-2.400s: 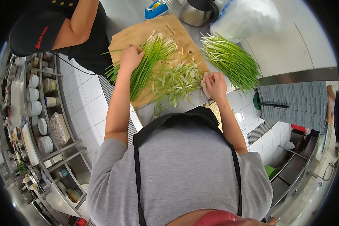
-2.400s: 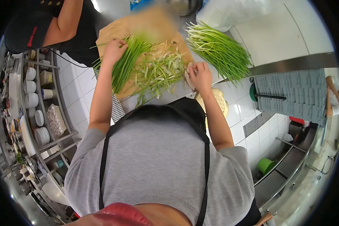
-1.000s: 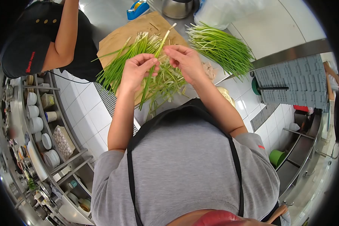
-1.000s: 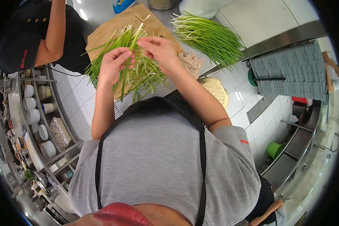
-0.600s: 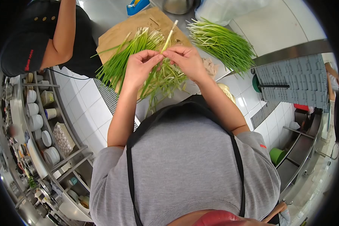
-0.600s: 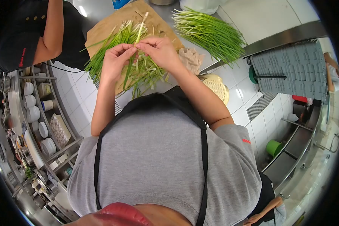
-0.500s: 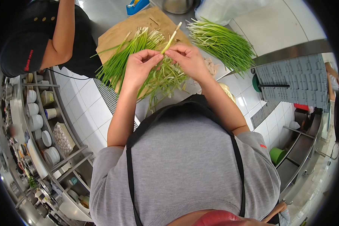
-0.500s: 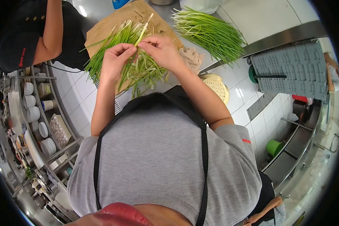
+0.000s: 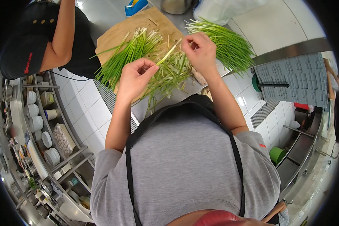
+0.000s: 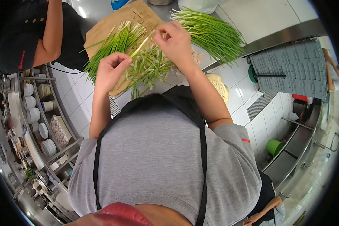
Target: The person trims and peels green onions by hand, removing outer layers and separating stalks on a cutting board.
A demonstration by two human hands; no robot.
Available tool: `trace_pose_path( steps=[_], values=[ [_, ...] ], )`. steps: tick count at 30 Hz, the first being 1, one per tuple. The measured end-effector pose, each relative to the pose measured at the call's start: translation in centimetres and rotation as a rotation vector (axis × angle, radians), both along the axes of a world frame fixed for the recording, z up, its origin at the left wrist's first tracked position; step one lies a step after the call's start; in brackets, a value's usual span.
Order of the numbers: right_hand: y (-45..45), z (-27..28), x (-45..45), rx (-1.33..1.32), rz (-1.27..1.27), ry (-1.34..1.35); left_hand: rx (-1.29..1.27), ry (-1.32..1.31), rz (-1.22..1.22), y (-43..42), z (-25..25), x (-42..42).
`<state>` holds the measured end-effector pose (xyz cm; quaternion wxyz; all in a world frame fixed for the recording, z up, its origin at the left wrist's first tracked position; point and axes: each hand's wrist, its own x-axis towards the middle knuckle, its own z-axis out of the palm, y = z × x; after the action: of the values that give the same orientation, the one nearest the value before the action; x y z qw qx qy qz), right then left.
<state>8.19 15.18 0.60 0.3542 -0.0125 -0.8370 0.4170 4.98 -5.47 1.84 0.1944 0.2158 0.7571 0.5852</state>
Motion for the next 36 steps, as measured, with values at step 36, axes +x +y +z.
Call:
trace_pose_path(
  steps=[36],
  values=[
    [2.9, -0.7, -2.1, 0.026, 0.047, -0.187, 0.030, -0.092, 0.186, -1.7, 0.2, -0.1]
  ],
)
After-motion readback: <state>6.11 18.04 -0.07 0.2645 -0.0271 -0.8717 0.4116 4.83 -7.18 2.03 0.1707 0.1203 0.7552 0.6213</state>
